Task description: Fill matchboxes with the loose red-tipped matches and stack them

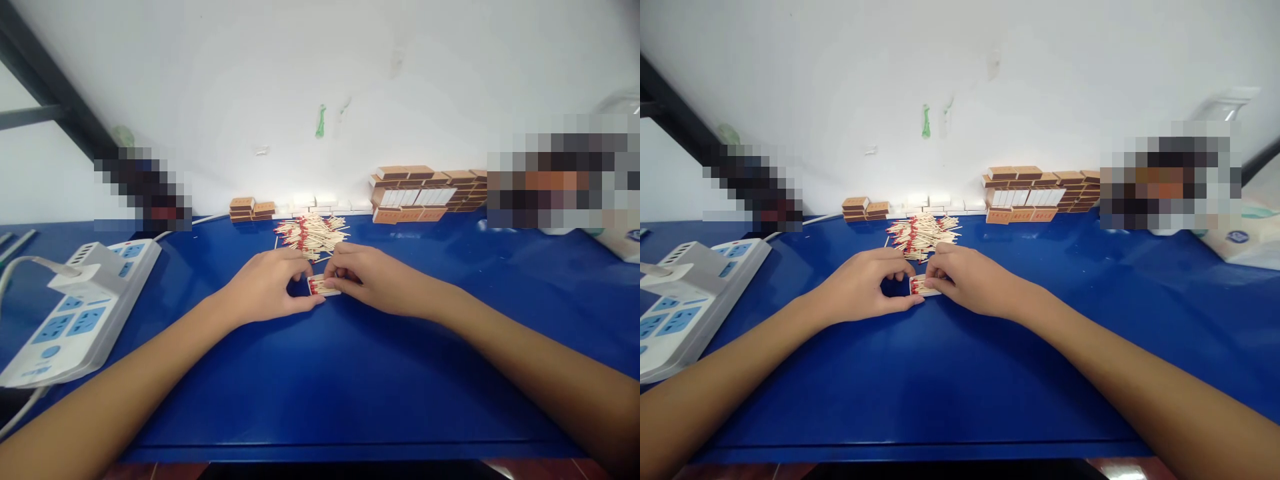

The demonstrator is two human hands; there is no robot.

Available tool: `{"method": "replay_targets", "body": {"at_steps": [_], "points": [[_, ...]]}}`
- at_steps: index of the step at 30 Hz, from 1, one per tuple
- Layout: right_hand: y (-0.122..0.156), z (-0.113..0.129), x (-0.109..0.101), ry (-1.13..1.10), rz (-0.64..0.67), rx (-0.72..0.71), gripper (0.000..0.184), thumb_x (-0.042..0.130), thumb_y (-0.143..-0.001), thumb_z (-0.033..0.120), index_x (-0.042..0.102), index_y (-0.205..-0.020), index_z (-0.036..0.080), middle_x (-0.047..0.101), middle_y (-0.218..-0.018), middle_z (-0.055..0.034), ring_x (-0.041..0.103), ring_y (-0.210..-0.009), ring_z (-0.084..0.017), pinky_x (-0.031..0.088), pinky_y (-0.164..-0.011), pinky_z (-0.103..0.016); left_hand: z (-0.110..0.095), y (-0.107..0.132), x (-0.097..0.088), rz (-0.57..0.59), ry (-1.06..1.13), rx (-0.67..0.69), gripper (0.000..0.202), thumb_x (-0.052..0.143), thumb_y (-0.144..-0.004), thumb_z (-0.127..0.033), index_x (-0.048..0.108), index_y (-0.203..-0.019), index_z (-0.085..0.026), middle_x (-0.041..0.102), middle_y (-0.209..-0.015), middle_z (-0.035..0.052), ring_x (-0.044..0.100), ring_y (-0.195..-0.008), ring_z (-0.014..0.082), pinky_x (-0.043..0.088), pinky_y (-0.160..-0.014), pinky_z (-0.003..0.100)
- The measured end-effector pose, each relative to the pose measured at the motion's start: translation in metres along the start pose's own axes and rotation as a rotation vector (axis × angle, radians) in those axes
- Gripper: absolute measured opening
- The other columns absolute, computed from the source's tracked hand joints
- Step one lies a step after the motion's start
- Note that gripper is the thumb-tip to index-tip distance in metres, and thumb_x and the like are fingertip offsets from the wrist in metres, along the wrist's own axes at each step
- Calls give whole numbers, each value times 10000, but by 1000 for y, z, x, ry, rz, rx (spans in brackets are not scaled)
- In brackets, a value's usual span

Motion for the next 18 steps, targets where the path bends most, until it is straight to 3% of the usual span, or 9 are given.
{"method": "replay_targets", "body": {"at_steps": [18], "points": [[0,-1,-2,32,-64,28,83,616,-970,213,679,-919,194,636,-886,-34,568,-783,-156,397,-699,-279,-1,0,-1,30,-16,23,309,689,-912,-500,682,-919,-191,676,-850,20,625,-807,194,457,-705,320]]}}
Point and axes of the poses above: each hand's wrist, its own y-axis away from the middle knuckle, its own x-axis out of the palm, z = x × y, the point moved 2 cm from there along -y, towards the middle knuckle
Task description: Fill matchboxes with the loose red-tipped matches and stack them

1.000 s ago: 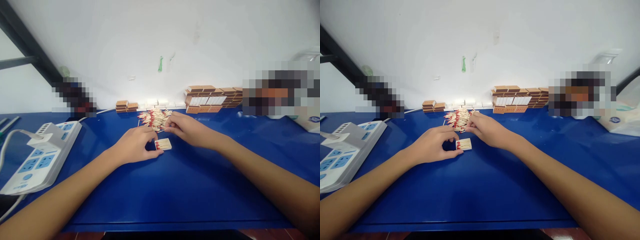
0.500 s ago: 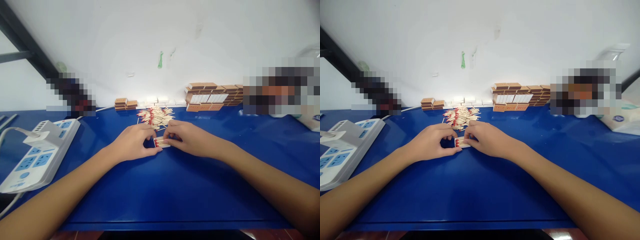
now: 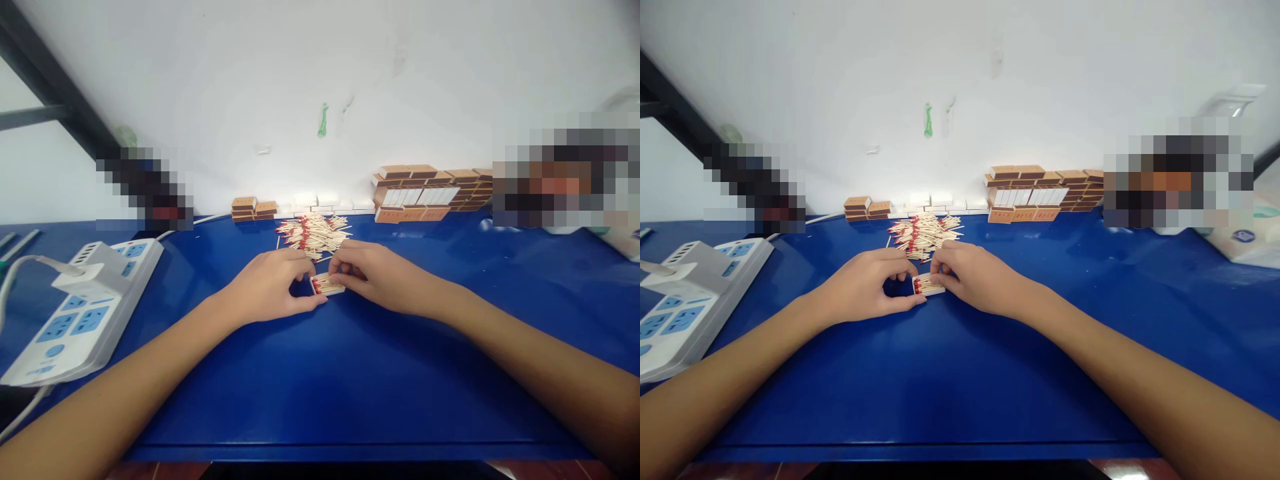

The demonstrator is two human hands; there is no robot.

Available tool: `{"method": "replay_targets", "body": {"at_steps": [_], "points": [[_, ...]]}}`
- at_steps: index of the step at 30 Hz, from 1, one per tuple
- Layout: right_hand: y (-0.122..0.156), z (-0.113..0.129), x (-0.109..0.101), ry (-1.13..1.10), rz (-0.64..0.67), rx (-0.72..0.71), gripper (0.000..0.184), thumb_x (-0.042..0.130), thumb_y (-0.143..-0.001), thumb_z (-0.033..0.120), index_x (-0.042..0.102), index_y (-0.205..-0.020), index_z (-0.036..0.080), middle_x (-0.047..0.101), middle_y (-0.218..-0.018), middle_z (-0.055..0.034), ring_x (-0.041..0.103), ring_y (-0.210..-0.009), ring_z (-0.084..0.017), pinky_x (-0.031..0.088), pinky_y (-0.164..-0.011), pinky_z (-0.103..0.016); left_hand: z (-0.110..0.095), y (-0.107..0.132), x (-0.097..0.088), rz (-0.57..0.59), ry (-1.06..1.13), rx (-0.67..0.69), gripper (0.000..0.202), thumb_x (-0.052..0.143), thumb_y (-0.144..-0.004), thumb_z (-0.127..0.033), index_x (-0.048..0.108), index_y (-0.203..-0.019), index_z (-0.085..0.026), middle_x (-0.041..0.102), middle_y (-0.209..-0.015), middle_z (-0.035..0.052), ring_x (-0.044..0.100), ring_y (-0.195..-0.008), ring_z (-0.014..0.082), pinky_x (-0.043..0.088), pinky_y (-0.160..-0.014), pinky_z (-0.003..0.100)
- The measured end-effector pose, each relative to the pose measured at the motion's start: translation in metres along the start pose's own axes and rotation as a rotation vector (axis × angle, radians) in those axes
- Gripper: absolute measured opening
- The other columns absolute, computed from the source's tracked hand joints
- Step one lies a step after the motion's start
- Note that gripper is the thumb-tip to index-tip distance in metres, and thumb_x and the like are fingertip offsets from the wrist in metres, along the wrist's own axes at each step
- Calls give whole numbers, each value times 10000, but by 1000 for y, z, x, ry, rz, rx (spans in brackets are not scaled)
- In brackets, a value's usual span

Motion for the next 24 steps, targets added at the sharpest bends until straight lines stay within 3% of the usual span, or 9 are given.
{"method": "replay_targets", "body": {"at_steps": [10,15,19,24], "points": [[5,5,-4,136,88,69,166,579,-1015,254,658,-886,187,666,-979,-65,602,-842,-184,413,-718,-310,-4,0,1,13,-14,0,281,682,-916,-472,688,-924,-191,664,-839,13,616,-781,185,452,-679,318],[6,6,-9,218,55,92,179,539,-1023,229,622,-872,180,639,-1011,-76,584,-792,-176,394,-677,-315,-6,0,1,21,-42,7,301,654,-934,-483,694,-969,-186,683,-886,33,635,-805,198,464,-693,325],[4,5,-8,154,-20,29,161,557,-1006,206,623,-861,187,632,-959,-58,577,-790,-166,393,-675,-299,-6,1,2,17,-43,12,302,655,-938,-480,689,-998,-186,689,-899,34,646,-818,197,469,-699,317],[4,6,0,95,-11,-28,106,600,-1001,238,663,-929,191,641,-1004,-55,589,-814,-165,414,-703,-293,-5,1,3,21,-52,21,316,642,-945,-490,646,-883,-180,666,-856,25,633,-793,193,452,-682,316]]}}
Point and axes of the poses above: each hand's wrist, its own y-axis away from the middle knuckle, its own x-axis out of the palm, z = x × y, the point moved 2 cm from there along -y, towards the middle knuckle
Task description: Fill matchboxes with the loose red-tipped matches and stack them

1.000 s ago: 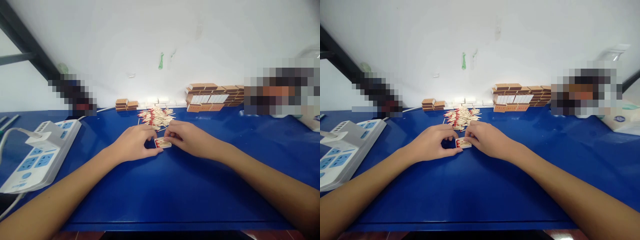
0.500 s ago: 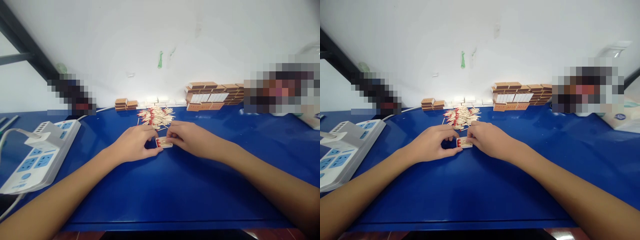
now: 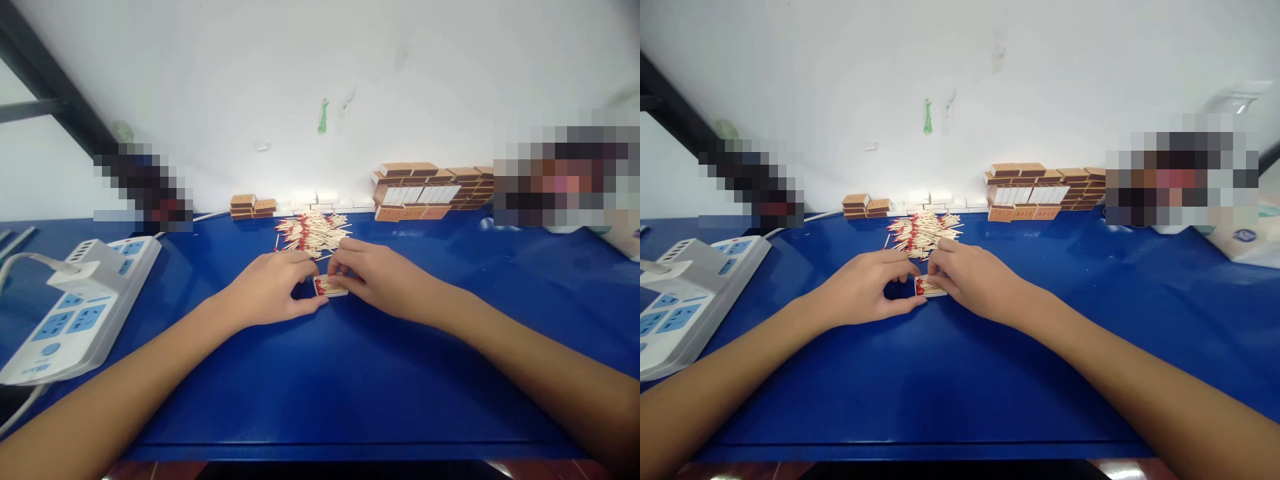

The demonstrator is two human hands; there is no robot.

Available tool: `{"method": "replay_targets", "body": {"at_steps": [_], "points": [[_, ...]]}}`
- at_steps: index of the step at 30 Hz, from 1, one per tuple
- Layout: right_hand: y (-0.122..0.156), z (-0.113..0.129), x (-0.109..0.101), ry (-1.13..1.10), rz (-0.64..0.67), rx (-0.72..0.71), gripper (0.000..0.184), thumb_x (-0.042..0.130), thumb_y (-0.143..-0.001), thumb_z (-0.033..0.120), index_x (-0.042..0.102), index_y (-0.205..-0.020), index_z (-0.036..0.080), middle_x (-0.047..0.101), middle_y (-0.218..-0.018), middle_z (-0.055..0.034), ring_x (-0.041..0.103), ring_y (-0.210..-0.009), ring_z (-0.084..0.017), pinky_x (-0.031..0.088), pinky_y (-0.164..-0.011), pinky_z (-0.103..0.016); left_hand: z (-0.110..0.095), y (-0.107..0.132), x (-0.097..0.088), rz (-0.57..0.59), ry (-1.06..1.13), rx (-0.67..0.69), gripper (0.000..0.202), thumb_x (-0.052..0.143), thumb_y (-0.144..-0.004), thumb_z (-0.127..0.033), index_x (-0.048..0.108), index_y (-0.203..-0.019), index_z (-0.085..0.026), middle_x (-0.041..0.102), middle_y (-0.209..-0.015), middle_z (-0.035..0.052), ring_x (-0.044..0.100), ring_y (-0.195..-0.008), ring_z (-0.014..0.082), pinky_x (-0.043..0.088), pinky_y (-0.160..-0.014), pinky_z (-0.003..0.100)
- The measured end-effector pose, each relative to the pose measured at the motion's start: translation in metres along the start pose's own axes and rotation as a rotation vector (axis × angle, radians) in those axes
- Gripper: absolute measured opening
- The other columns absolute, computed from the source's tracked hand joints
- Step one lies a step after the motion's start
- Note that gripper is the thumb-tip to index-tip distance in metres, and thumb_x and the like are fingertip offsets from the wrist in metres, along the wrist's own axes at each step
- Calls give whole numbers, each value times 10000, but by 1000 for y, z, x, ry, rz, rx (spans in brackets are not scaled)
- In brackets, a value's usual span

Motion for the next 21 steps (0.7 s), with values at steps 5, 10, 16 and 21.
{"method": "replay_targets", "body": {"at_steps": [5,10,16,21], "points": [[2,2,3,-43,57,-42,115,610,-1010,249,693,-952,194,642,-991,-48,609,-828,-163,426,-720,-282,-1,0,0,0,-9,-4,311,635,-949,-491,636,-896,-184,663,-866,17,624,-780,188,436,-670,316],[1,5,6,130,62,-33,178,550,-1041,250,698,-996,161,629,-1008,-78,611,-800,-173,421,-711,-304,-1,0,0,10,-27,-8,315,632,-952,-489,644,-900,-178,657,-872,22,627,-795,195,440,-678,325],[1,5,6,116,94,-61,220,524,-1058,284,695,-980,170,615,-989,-67,584,-755,-159,405,-680,-306,-1,-1,1,6,-23,-8,317,631,-952,-491,644,-894,-180,659,-868,25,623,-787,189,437,-678,316],[2,2,8,72,61,-58,239,549,-1051,345,680,-945,176,628,-967,-59,587,-767,-161,405,-691,-308,-1,0,1,-4,-15,-3,321,617,-958,-494,647,-894,-181,663,-863,25,626,-779,187,436,-673,313]]}}
Point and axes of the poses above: each hand's wrist, its own y-axis away from the middle knuckle, its own x-axis out of the palm, z = x × y, the point moved 2 cm from there along -y, towards the middle knuckle
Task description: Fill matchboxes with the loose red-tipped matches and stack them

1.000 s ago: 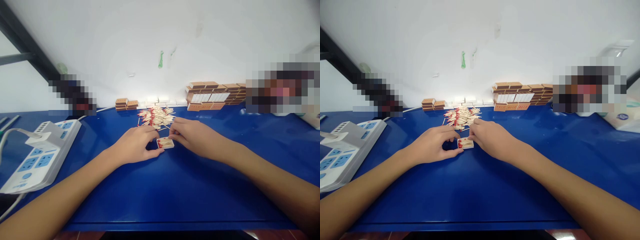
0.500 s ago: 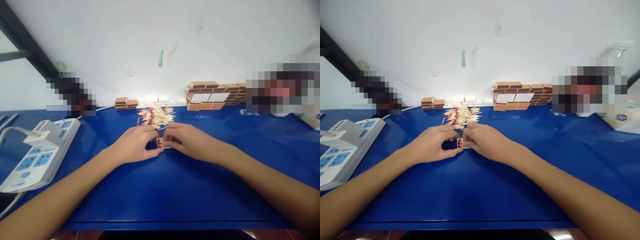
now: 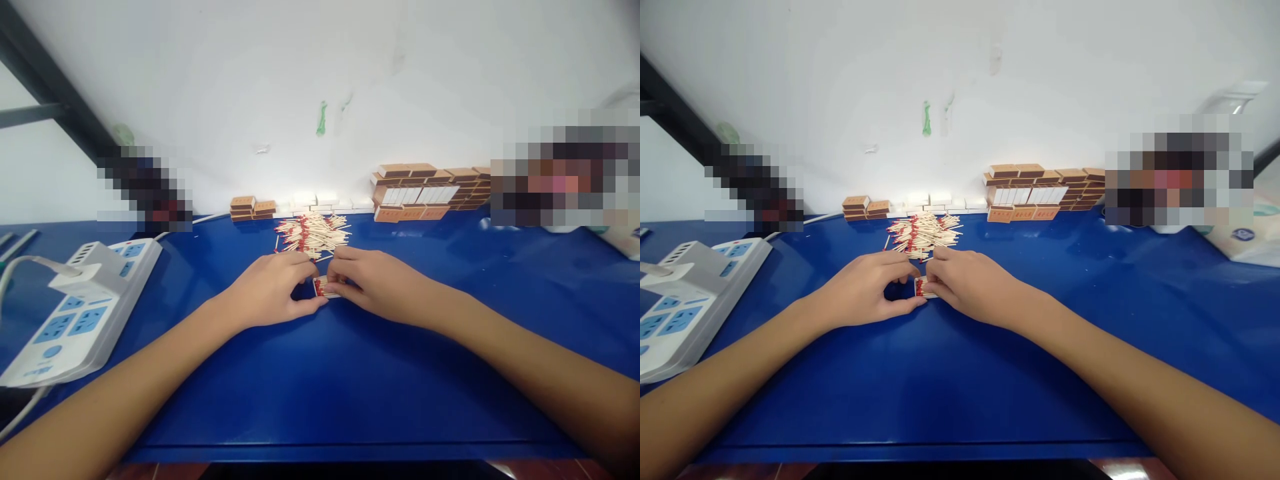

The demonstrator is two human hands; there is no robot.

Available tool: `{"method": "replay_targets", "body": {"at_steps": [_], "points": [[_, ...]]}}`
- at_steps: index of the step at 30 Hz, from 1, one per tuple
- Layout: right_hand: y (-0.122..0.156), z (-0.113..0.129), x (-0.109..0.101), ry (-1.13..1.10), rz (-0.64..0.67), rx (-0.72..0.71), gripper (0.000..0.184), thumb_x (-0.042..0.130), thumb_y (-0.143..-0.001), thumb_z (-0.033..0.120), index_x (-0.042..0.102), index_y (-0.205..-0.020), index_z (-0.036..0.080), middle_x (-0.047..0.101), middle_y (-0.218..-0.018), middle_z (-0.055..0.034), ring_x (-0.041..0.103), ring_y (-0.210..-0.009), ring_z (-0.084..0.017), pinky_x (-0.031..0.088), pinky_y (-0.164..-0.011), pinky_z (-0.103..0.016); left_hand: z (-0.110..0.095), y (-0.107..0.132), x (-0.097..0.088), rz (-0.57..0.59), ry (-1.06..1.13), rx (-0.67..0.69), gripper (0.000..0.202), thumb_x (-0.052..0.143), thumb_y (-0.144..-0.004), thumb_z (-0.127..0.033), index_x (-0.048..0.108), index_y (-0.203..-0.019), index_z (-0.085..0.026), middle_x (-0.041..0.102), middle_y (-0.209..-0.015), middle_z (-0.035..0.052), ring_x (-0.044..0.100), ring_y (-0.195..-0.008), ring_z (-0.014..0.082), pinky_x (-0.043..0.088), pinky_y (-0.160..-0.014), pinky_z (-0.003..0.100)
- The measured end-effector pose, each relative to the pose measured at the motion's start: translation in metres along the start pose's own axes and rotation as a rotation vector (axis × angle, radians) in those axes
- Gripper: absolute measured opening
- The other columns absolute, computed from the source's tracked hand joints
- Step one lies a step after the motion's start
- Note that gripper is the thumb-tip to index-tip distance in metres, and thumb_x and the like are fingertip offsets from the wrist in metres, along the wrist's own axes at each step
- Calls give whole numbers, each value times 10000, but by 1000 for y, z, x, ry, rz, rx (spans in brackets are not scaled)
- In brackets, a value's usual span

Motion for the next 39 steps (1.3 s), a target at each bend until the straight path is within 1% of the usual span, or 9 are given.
{"method": "replay_targets", "body": {"at_steps": [5,12,19,23,26,29,32,35,39], "points": [[0,-1,-2,16,-31,11,262,560,-1043,359,666,-893,172,631,-939,-56,580,-755,-157,400,-680,-306,0,0,0,-4,-6,6,312,619,-960,-487,651,-899,-183,662,-867,18,631,-792,187,444,-675,321],[-2,-7,-4,-87,-51,-19,131,624,-1003,277,686,-926,190,619,-938,-38,563,-751,-143,398,-671,-283,0,1,-1,11,-11,10,301,630,-957,-484,667,-933,-185,675,-895,26,644,-825,201,455,-689,324],[-4,-23,-9,-31,-260,-8,92,601,-995,231,677,-960,193,603,-935,-46,562,-795,-161,400,-691,-284,0,0,-2,19,7,2,298,641,-952,-473,702,-998,-185,690,-918,32,645,-814,192,470,-699,320],[-12,-38,1,-56,-184,37,146,601,-996,260,700,-1095,218,587,-1009,-60,558,-800,-165,415,-712,-288,0,1,-2,26,7,-5,305,646,-948,-473,713,-1032,-187,694,-935,34,646,-824,194,473,-705,327],[-21,-40,8,-81,-146,58,107,604,-991,264,690,-1007,202,573,-979,-54,557,-833,-174,416,-728,-288,-1,0,-2,25,6,-7,308,644,-947,-477,718,-1031,-191,693,-930,34,644,-825,194,467,-700,325],[-23,-37,6,-86,-103,118,125,588,-997,267,644,-918,188,586,-956,-52,557,-840,-178,410,-732,-294,-1,0,-2,28,9,-14,312,642,-948,-478,721,-1042,-191,688,-915,34,641,-815,195,465,-696,323],[-14,-31,-6,-67,-101,161,155,555,-1014,292,620,-917,189,606,-978,-66,555,-827,-183,404,-721,-305,0,0,-3,24,12,-17,307,645,-947,-473,720,-1040,-190,687,-912,34,641,-817,197,466,-698,324],[-4,-18,-15,-96,-136,123,172,558,-1016,326,622,-917,200,620,-956,-59,566,-816,-179,407,-713,-303,0,1,-3,20,14,-10,295,645,-948,-464,708,-1025,-187,688,-921,31,641,-825,193,467,-701,323],[1,-1,-13,-135,-13,72,188,580,-1009,331,647,-888,204,640,-947,-49,571,-770,-160,399,-680,-299,1,0,-2,18,10,-5,318,608,-966,-489,684,-943,-181,678,-895,31,635,-810,193,457,-692,322]]}}
Point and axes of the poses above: each hand's wrist, its own y-axis away from the middle knuckle, its own x-axis out of the palm, z = x × y, the point moved 2 cm from there along -y, towards the middle knuckle
